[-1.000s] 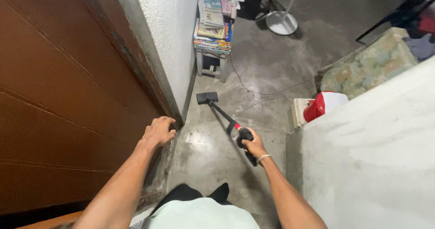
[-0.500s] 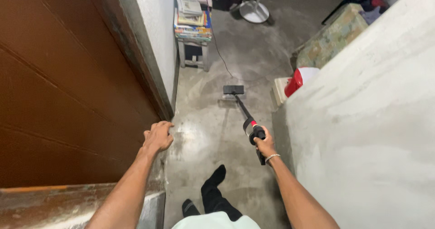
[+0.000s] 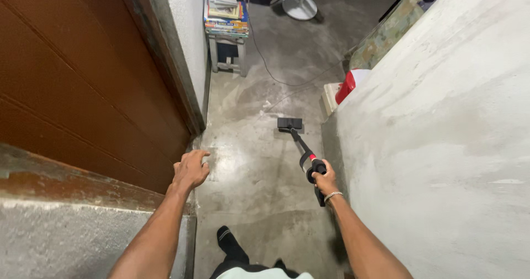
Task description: The person vacuums a concrete floor by moving a vacuum head back and forth along the base of a wall and into a narrow hallway.
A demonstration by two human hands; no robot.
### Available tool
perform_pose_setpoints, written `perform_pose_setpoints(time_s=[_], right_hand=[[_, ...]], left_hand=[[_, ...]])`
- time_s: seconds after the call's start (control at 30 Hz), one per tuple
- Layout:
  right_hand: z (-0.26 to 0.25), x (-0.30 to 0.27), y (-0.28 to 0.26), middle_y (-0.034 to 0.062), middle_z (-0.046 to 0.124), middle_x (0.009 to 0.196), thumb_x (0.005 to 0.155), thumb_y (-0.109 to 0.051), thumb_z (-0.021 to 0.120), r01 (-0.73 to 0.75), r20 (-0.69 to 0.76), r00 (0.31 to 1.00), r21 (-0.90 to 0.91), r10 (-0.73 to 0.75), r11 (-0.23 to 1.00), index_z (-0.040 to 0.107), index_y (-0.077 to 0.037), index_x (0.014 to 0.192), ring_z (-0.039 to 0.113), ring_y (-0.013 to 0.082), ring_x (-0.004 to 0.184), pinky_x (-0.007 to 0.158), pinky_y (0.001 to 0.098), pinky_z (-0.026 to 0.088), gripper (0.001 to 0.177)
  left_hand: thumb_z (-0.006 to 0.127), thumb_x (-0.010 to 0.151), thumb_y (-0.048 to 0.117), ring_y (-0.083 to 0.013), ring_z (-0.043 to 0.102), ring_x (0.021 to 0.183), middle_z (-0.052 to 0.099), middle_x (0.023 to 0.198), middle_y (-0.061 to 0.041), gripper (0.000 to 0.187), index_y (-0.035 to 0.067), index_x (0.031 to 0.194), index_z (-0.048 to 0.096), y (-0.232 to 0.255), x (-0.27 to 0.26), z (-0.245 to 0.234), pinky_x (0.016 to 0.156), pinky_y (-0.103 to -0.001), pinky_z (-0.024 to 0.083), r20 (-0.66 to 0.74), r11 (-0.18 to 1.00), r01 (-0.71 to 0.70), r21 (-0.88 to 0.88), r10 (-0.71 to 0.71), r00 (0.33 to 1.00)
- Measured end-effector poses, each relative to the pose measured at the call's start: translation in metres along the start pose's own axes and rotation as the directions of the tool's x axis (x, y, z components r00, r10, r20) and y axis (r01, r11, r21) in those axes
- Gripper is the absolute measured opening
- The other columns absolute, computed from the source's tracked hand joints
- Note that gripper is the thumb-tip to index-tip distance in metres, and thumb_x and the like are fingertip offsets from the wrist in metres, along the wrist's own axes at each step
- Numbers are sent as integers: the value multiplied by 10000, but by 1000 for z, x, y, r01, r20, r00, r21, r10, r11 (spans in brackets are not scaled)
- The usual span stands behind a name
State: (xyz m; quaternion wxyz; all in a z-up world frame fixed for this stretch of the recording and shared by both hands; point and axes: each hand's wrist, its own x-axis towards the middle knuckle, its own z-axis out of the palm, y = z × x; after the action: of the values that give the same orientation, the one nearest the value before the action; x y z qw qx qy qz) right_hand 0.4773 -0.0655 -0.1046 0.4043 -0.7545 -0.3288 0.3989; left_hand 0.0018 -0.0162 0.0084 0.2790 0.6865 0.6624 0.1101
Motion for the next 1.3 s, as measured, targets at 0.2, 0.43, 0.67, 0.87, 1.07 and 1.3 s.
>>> perform_pose_setpoints(time_s=[0.2, 0.43, 0.67, 0.87, 1.07, 1.3], right_hand=[[-38, -15, 8, 146, 695, 971, 751, -17, 722, 63, 15, 998, -102, -62, 993, 498, -154, 1474, 635, 207, 603, 511, 357, 524, 769], [-107, -62, 66, 151, 701, 975, 746, -28, 728, 78, 82, 994, -64, -73, 995, 494, -141, 1476, 646, 204, 620, 531, 359, 536, 775], [-146, -85, 96, 159, 701, 943, 734, -13, 712, 49, 102, 994, -71, -42, 996, 493, -159, 1488, 642, 210, 597, 528, 355, 533, 798], [-137, -45, 73, 158, 708, 933, 756, -33, 712, 61, 74, 996, -50, -57, 997, 517, -163, 1485, 644, 198, 631, 537, 353, 529, 765], [-105, 45, 39, 80, 686, 1001, 754, -38, 725, 79, 39, 996, -70, -76, 994, 493, -190, 1468, 684, 157, 692, 553, 335, 589, 766], [-71, 141, -10, 132, 670, 874, 761, 18, 681, -90, 50, 995, 81, 86, 993, 433, -127, 1522, 616, 179, 617, 506, 336, 521, 814]], left_hand=[[626, 873, 318, -311, 431, 1392, 546, 1454, -57, 512, 216, 1373, 586, 29, -38, 12, 1100, -593, 347, 16, 998, 16, 66, -17, 1000], [623, 879, 353, -320, 466, 1375, 575, 1430, -70, 544, 220, 1403, 570, 69, -109, 52, 1063, -599, 401, 16, 993, 1, 118, -3, 1000], [641, 864, 343, -315, 455, 1386, 551, 1465, -52, 546, 248, 1398, 583, 102, -143, 78, 1089, -609, 385, 40, 986, 61, 156, -68, 997], [634, 878, 335, -310, 445, 1394, 537, 1480, -49, 546, 235, 1411, 572, 123, -110, 69, 1088, -592, 373, 29, 986, 48, 161, -53, 998], [645, 875, 334, -296, 420, 1403, 518, 1491, -35, 549, 231, 1408, 565, 120, -24, 65, 1106, -581, 349, 54, 984, 57, 168, -66, 996], [637, 875, 351, -266, 438, 1407, 554, 1460, -22, 529, 224, 1385, 572, 120, 77, 46, 1081, -570, 390, 81, 987, 34, 158, -47, 996]])
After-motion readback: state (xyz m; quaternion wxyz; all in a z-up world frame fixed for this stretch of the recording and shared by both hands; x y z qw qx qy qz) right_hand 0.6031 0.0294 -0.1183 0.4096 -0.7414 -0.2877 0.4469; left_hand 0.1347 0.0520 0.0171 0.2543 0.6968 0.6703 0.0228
